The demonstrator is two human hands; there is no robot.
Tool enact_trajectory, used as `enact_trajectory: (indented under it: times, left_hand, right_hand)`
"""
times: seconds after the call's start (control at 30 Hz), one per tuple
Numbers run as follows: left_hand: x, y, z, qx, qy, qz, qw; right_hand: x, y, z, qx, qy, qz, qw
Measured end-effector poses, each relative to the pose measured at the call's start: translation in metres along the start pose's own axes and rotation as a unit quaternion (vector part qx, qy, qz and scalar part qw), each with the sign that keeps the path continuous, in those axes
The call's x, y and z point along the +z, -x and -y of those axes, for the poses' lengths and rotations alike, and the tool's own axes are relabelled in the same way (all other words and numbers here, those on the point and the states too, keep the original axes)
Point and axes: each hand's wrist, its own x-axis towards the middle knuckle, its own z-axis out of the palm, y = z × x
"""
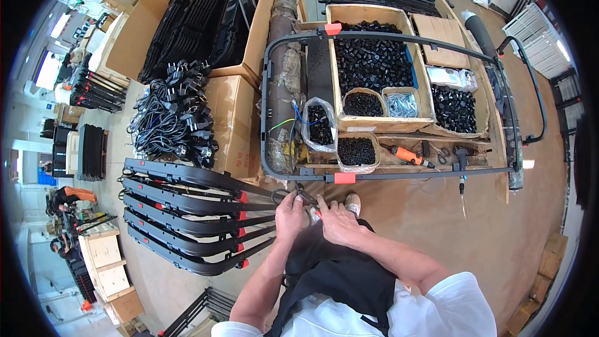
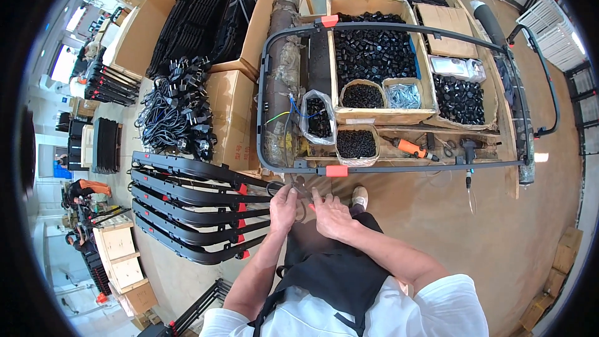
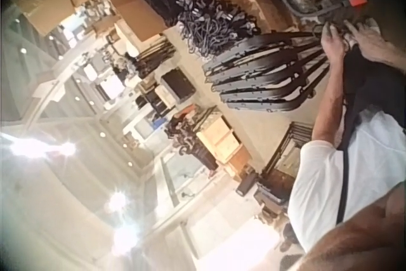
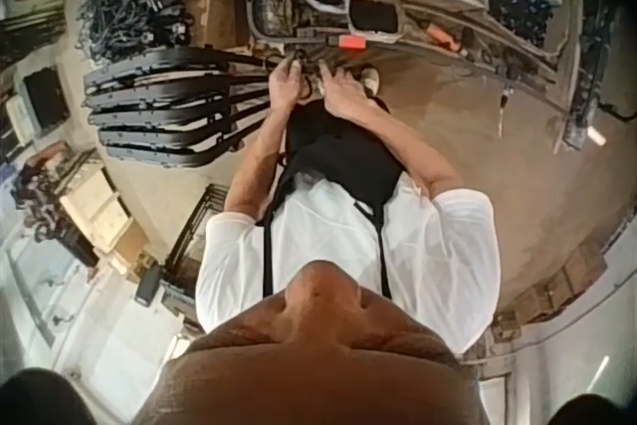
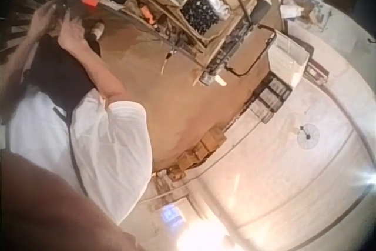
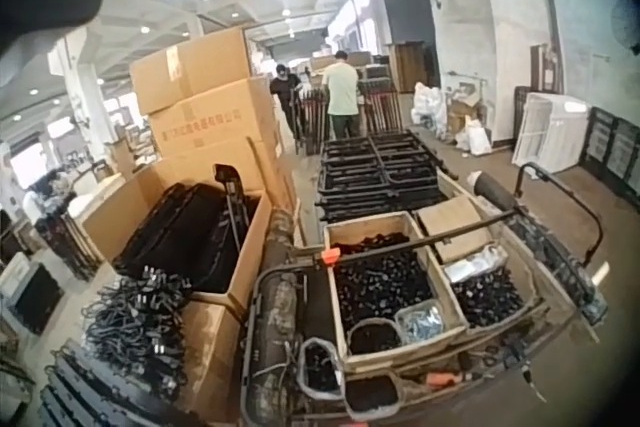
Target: Assembling treadmill components using an electric screwdriver in a factory setting.
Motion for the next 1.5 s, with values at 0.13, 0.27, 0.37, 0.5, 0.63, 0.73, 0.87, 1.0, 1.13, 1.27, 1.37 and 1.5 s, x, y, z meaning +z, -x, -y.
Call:
enact_trajectory:
  times: [0.13, 0.27, 0.37, 0.5, 0.63, 0.73, 0.87, 1.0, 1.13, 1.27, 1.37, 1.5]
  left_hand:
    - [-0.007, -0.013, -0.012, -0.089, 0.031, 0.066, 0.993]
    - [-0.006, -0.022, -0.013, -0.115, 0.015, 0.061, 0.991]
    - [-0.008, -0.026, -0.009, -0.148, 0.16, 0.092, 0.971]
    - [-0.011, -0.037, -0.01, -0.129, 0.152, 0.116, 0.973]
    - [-0.034, -0.053, -0.033, -0.06, -0.025, 0.135, 0.989]
    - [-0.051, -0.047, -0.065, 0.223, -0.442, 0.047, 0.867]
    - [-0.066, -0.059, -0.062, 0.227, -0.529, 0.075, 0.814]
    - [-0.071, -0.096, -0.081, 0.299, -0.511, 0.033, 0.805]
    - [-0.061, -0.122, -0.082, 0.435, -0.434, 0.078, 0.785]
    - [-0.056, -0.133, -0.055, 0.429, -0.463, 0.114, 0.767]
    - [-0.05, -0.136, -0.052, 0.438, -0.406, 0.126, 0.792]
    - [-0.045, -0.137, -0.052, 0.411, -0.398, 0.11, 0.813]
  right_hand:
    - [-0.001, 0.008, -0.004, -0.038, 0.074, -0.04, 0.996]
    - [-0.008, 0.017, 0.006, -0.05, 0.101, -0.087, 0.99]
    - [-0.007, 0.024, 0.013, -0.016, 0.054, -0.082, 0.995]
    - [-0.002, 0.029, 0.025, 0.022, -0.014, -0.096, 0.995]
    - [0.013, 0.028, 0.042, 0.029, -0.015, -0.156, 0.987]
    - [0.019, 0.029, 0.061, 0.062, -0.005, -0.184, 0.981]
    - [0.038, 0.019, 0.081, 0.112, 0.009, -0.214, 0.97]
    - [0.052, 0.017, 0.096, 0.142, 0.014, -0.249, 0.958]
    - [0.059, 0.013, 0.113, 0.174, 0.029, -0.275, 0.945]
    - [0.064, 0.009, 0.126, 0.187, 0.05, -0.282, 0.94]
    - [0.067, 0.003, 0.129, 0.2, 0.057, -0.28, 0.937]
    - [0.073, -0.009, 0.134, 0.21, 0.051, -0.289, 0.933]
